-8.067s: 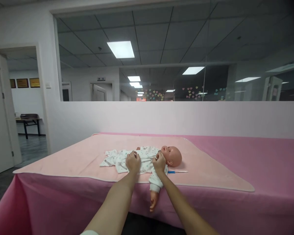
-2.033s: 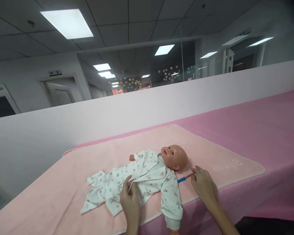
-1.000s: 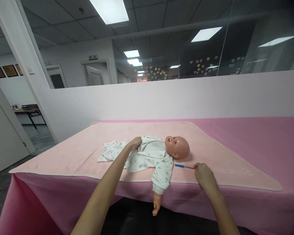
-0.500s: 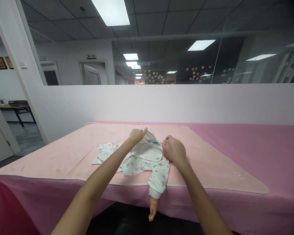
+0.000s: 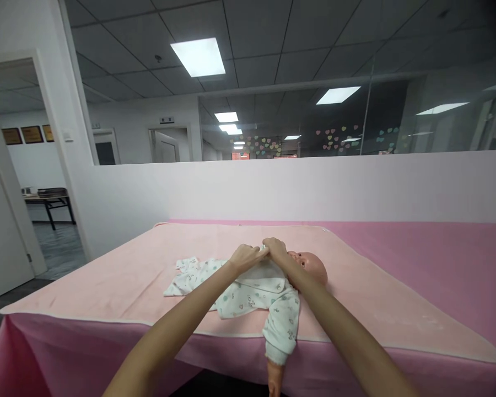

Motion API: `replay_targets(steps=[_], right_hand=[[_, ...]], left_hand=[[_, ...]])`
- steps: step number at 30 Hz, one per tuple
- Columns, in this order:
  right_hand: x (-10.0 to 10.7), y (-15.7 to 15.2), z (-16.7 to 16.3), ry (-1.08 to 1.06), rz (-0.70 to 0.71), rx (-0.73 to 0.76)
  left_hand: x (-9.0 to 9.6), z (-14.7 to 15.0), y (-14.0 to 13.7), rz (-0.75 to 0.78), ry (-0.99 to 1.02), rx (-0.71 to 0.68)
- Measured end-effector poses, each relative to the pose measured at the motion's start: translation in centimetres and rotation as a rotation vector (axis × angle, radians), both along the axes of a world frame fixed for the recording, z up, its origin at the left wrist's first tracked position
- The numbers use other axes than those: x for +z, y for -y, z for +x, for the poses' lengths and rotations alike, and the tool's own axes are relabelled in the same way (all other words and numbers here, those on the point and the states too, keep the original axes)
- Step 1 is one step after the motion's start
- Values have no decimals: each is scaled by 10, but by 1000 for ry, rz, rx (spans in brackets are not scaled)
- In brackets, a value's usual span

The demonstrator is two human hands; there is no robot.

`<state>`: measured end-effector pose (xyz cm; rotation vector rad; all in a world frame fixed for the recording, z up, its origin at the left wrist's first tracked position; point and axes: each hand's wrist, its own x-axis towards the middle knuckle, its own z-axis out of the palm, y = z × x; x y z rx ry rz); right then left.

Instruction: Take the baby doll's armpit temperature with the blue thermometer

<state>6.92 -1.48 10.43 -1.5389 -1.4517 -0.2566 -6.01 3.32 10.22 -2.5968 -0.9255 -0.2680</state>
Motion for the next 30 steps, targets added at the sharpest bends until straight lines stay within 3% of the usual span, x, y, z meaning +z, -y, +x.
replay_targets(steps=[5,7,9,11,14,16,18,22,26,30], right_hand=[[-9,-1,31,238,-119,121],[-18,-1,48,430,-155,205],[-30,1,62,734,-138,297],[-43,7,72,950,-67,336],[-54,16,75,992,21,387],[-54,19,74,908,53,441],[-51,17,78,752,73,446],[-53,-3,103,319,54,285],[-68,-29,138,-239,-56,303],[-83,-36,150,-892,-108,521]], left_hand=[[25,-25,2,44,-61,27],[30,-39,6,3,-86,27],[31,-48,14,-108,-151,10],[30,-50,21,-318,-231,-21],[29,-37,18,-596,-275,-34],[27,-21,4,-566,-185,3],[18,-4,-19,-426,-13,70],[-23,15,-66,-207,276,208],[-65,14,-97,-321,328,305],[-74,8,-111,-372,361,322]])
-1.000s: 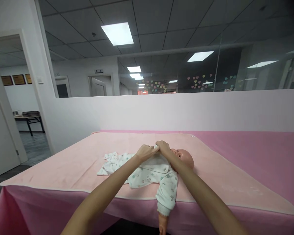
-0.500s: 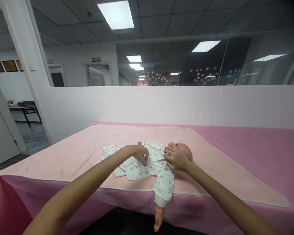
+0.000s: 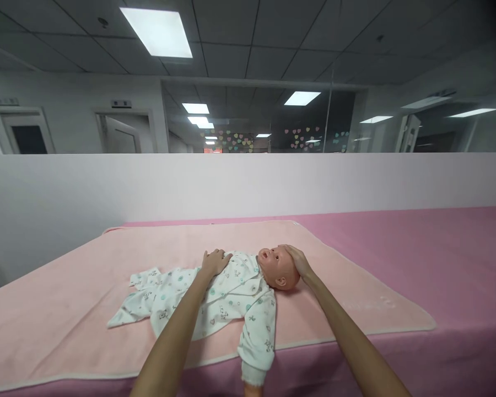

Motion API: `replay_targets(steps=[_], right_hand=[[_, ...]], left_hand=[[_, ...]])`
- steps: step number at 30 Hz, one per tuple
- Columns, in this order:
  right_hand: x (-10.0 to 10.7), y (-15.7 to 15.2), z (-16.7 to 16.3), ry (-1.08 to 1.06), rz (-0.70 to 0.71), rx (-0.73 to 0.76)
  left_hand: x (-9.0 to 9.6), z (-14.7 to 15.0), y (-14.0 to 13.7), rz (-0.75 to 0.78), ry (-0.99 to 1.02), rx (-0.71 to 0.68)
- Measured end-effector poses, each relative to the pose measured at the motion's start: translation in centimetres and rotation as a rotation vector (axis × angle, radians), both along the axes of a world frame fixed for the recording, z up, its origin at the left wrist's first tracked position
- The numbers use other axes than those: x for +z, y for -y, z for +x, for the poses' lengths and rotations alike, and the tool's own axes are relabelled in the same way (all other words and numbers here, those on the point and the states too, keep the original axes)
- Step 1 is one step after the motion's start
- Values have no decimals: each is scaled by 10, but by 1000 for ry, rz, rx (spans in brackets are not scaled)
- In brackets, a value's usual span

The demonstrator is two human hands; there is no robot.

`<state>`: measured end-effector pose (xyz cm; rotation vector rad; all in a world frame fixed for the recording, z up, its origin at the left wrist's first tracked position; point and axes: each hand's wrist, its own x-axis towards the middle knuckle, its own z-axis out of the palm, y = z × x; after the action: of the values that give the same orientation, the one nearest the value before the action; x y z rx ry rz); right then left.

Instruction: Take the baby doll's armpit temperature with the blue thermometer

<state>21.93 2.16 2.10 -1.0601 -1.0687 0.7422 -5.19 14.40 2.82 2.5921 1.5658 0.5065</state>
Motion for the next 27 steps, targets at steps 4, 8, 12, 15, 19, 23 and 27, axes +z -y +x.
replay_targets(steps=[4,8,12,15,19,23,27], right_hand=[[-9,10,-7,-470,-203,397],[-15,11,-10,-628,-247,544],[-22,5,-5,-640,-240,500],[-28,3,1,-619,-245,465],[-37,-1,13,-642,-202,287],[-44,-9,28,-633,-85,39],[-39,-8,29,-629,-93,-51]], left_hand=[[2,-2,-1,-54,25,74],[1,-5,-2,-86,40,167],[1,-7,-2,-151,4,157],[2,-7,2,-179,-10,154],[3,-7,5,-184,4,167],[1,-8,3,-208,44,164],[-1,-8,2,-198,99,161]])
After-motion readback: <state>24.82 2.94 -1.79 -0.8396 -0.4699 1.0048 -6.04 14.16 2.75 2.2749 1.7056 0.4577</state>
